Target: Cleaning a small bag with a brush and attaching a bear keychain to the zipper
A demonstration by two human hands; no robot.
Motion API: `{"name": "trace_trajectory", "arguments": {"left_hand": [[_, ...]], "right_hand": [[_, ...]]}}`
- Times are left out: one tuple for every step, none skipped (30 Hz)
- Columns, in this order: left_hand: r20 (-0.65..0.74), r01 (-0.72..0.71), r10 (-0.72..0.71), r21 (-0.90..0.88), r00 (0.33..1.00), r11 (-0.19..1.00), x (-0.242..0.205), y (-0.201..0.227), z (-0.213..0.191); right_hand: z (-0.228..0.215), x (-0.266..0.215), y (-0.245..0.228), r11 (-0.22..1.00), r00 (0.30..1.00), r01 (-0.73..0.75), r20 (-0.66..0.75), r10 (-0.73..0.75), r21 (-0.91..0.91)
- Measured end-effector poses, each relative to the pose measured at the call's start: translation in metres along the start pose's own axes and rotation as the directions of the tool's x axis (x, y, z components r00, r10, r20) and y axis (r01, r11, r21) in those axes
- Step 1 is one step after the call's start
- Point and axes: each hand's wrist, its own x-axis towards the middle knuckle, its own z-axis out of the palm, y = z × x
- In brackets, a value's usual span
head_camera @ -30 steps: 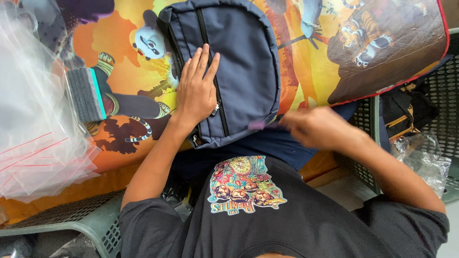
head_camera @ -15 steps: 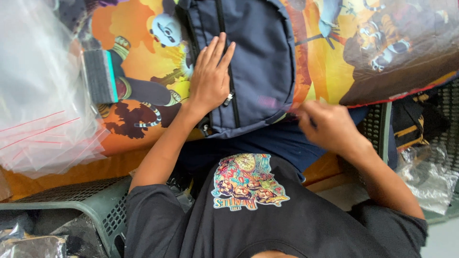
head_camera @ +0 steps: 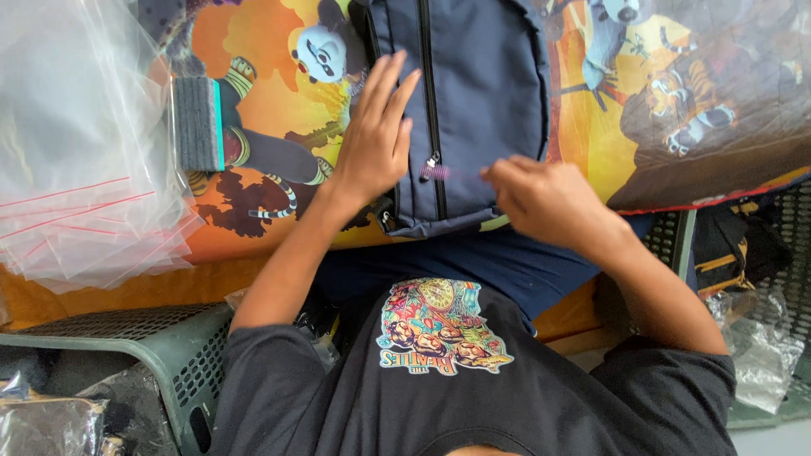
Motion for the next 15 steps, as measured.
{"name": "trace_trajectory", "arguments": {"left_hand": [[-0.004, 0.004, -0.004, 0.002, 1.000, 1.000, -0.008, 0.002, 0.001], [0.016, 0.048, -0.050, 0.085, 0.999, 0.995, -0.019, 0.004, 0.002], [0.033, 0.090, -0.097, 0.168, 0.995, 0.982, -0.030, 0.006, 0.002], [0.029, 0.095, -0.102, 0.171, 0.994, 0.981, -0.037, 0.000, 0.008], [0.015, 0.115, -0.119, 0.142, 0.993, 0.983, -0.044, -0.006, 0.012], [0.003, 0.136, -0.138, 0.113, 0.990, 0.984, -0.052, -0.013, 0.017], [0.000, 0.143, -0.144, 0.117, 0.990, 0.983, -0.055, -0.017, 0.015], [0.008, 0.136, -0.139, 0.135, 0.990, 0.982, -0.058, -0.020, 0.013], [0.017, 0.130, -0.134, 0.152, 0.991, 0.980, -0.060, -0.023, 0.012], [0.014, 0.132, -0.136, 0.151, 0.991, 0.980, -0.061, -0.023, 0.012], [0.007, 0.122, -0.125, 0.161, 0.992, 0.979, -0.062, -0.022, 0.013], [0.005, 0.108, -0.111, 0.171, 0.994, 0.979, -0.062, -0.022, 0.013], [0.006, 0.107, -0.109, 0.170, 0.994, 0.980, -0.062, -0.021, 0.012], [0.002, 0.102, -0.104, 0.170, 0.995, 0.980, -0.061, -0.020, 0.011], [-0.002, 0.098, -0.099, 0.170, 0.995, 0.981, -0.060, -0.019, 0.010]], "right_hand": [[0.002, 0.007, 0.008, 1.000, 1.000, 0.006, 0.001, -0.006, 0.000], [0.006, 0.014, 0.014, 0.998, 1.000, -0.012, -0.008, 0.012, -0.063], [0.010, 0.021, 0.020, 0.992, 0.999, -0.031, -0.018, 0.029, -0.125], [0.019, 0.023, 0.022, 0.992, 1.000, -0.024, -0.017, 0.022, -0.124], [0.028, 0.026, 0.024, 0.983, 0.997, 0.065, -0.020, -0.070, -0.174], [0.037, 0.029, 0.025, 0.963, 0.987, 0.153, -0.020, -0.162, -0.221], [0.035, 0.029, 0.017, 0.963, 0.985, 0.160, -0.019, -0.169, -0.218], [0.033, 0.028, 0.008, 0.975, 0.969, 0.220, 0.109, -0.222, 0.033], [0.031, 0.026, -0.001, 0.929, 0.929, 0.235, 0.216, -0.301, 0.286], [0.026, 0.030, 0.000, 0.929, 0.927, 0.237, 0.218, -0.304, 0.285], [0.020, 0.033, 0.000, 0.945, 0.930, 0.252, 0.217, -0.296, 0.208], [0.015, 0.035, -0.001, 0.957, 0.935, 0.260, 0.212, -0.284, 0.131], [0.019, 0.046, 0.013, 0.957, 0.936, 0.259, 0.212, -0.282, 0.131], [0.022, 0.056, 0.026, 0.972, 0.963, 0.226, 0.137, -0.234, 0.065], [0.026, 0.066, 0.040, 0.982, 0.980, 0.189, 0.058, -0.188, 0.003]]}}
